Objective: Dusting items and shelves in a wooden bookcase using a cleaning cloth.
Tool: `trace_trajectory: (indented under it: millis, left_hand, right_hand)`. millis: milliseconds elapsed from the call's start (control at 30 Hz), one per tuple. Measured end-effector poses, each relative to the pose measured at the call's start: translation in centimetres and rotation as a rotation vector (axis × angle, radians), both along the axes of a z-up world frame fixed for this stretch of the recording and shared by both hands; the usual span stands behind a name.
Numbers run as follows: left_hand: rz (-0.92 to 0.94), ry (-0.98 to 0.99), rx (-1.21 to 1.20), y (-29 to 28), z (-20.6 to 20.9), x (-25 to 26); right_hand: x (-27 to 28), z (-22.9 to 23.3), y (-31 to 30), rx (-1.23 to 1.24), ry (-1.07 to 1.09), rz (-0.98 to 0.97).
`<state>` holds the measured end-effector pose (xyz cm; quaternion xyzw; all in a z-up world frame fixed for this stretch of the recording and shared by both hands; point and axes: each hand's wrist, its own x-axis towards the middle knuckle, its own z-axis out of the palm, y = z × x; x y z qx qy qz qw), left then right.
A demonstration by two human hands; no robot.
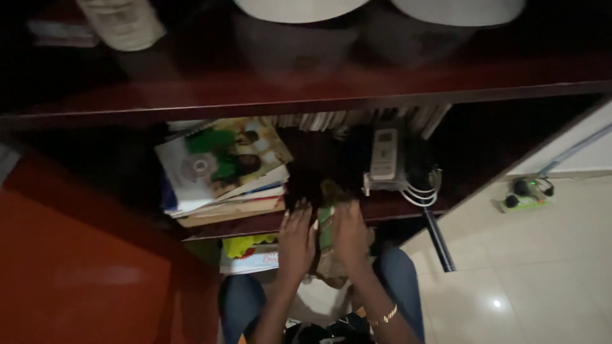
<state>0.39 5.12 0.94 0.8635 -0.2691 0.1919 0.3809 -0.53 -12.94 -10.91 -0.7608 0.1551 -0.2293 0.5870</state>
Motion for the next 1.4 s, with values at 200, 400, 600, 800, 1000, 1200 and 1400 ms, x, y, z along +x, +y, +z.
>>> trace_trajectory:
  millis: [200,400,600,800,1000,1200,1400]
  left_hand:
    - [-0.010,0.316,-0.380,1.3,1.6,-0.2]
    - [0.089,0.561,-0.479,1.3,4.4,-0.4]
    - [0.070,0.323,-0.437,0.9,0.6,0.1]
    - [0.079,0.366,-0.389,0.9,1.4,-0.3]
    - [0.123,0.130,-0.260,-0.9,-1.0,-0.2]
    - [0.103,0.367,-0.399,-0.2,1.1,-0.4]
    - [0.130,0.391,-0.349,-0.2,0.2,-0.3]
  right_hand:
    - [5.7,7.7,1.7,-1.003,0.156,0.018]
    - [1.2,13.2,6.5,-1.021,-0.113,0.024]
    - [0.7,-7.1,-7.4,-0.935,-0.116,-0.109]
    - [-1.0,6.0,-10.8,-0.997,0.286,-0.144]
    - [-0.2,0.0,-3.8,-0.610,0.256,-0.194]
    - [-1.1,8.8,6.4,-0.498,-0.035,0.017]
    - [-1.8,1.9,-7.3,-0.663,0.350,-0.193]
